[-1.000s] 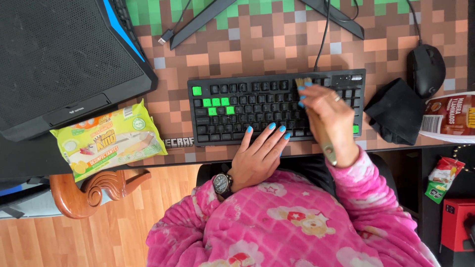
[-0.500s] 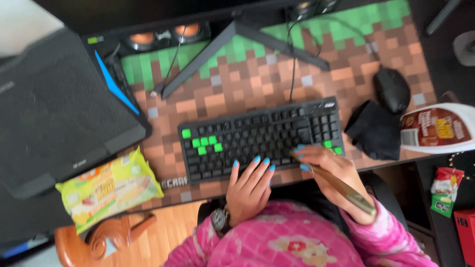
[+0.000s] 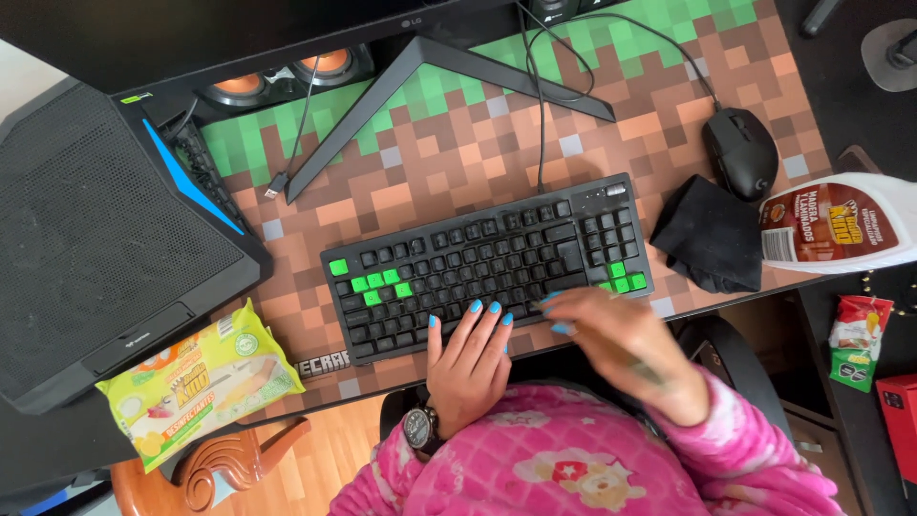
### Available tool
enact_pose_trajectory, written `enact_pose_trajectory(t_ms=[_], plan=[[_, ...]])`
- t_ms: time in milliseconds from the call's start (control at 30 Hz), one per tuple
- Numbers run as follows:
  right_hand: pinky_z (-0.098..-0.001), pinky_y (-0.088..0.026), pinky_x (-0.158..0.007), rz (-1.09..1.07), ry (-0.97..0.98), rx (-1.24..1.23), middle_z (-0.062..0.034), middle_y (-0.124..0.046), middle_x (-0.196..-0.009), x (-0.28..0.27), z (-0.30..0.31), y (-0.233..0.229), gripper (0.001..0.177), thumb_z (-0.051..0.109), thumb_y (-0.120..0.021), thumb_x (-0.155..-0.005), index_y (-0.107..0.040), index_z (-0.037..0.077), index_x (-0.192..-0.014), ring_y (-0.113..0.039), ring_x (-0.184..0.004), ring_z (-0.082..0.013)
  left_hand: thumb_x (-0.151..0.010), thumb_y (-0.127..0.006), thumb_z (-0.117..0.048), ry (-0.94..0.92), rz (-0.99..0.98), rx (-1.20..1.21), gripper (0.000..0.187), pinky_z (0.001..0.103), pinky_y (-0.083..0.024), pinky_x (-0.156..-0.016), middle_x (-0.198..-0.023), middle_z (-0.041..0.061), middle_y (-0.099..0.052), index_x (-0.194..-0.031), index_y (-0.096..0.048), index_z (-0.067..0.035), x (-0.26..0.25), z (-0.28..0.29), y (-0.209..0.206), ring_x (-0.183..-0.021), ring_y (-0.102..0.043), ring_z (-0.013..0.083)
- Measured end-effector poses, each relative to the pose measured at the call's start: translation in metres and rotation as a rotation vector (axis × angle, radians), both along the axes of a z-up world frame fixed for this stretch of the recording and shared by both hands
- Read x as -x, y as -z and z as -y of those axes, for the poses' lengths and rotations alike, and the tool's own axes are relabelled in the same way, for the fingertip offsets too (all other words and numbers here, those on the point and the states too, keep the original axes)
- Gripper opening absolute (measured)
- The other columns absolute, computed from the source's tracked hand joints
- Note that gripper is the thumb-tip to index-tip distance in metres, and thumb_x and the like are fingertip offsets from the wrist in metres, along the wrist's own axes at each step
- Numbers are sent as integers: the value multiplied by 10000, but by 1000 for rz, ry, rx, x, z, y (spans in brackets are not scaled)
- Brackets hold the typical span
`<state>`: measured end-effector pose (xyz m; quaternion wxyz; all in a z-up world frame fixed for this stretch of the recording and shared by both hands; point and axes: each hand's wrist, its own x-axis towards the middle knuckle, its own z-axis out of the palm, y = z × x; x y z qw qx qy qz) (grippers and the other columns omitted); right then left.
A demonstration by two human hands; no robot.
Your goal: The person sprays a cleaning solution onto a brush and scrubs the keys of a black keyboard with green accents. They then wipe the keyboard with a black cloth to remove residue.
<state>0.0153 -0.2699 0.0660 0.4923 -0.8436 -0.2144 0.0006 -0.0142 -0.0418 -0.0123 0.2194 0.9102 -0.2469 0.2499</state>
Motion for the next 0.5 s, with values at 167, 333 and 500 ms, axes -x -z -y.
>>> enact_pose_trajectory(t_ms=[167, 333, 500], plan=[[-350, -562, -955, 55, 284, -30, -129, -707, -1217, -43, 29, -20, 274, 59, -611, -951, -652, 17, -1219, -695, -1120, -242, -952, -553, -133, -10, 19, 15, 314, 565, -324, -1130, -1298, 17, -703, -1202, -738, -172, 0, 2, 0, -1233, -659, 212], [-300, -493, -682, 146, 484, 154, -79, -743, -1022, -82, 37, 13, 204, 63, -825, -942, -714, 17, -1108, -639, -783, -166, -934, -563, -129, -19, 13, 16, 335, 573, -317, -1142, -1311, 9, -697, -1217, -735, -179, 0, 0, 3, -1249, -649, 209], [-377, -533, -889, 267, 663, 86, -156, -661, -1010, -77, 46, 10, 166, -1, -774, -1011, -633, -27, -1095, -661, -942, -271, -959, -546, -139, -3, -6, 25, 330, 560, -294, -1155, -1318, 10, -695, -1231, -730, -173, 0, -1, -1, -1257, -642, 201]])
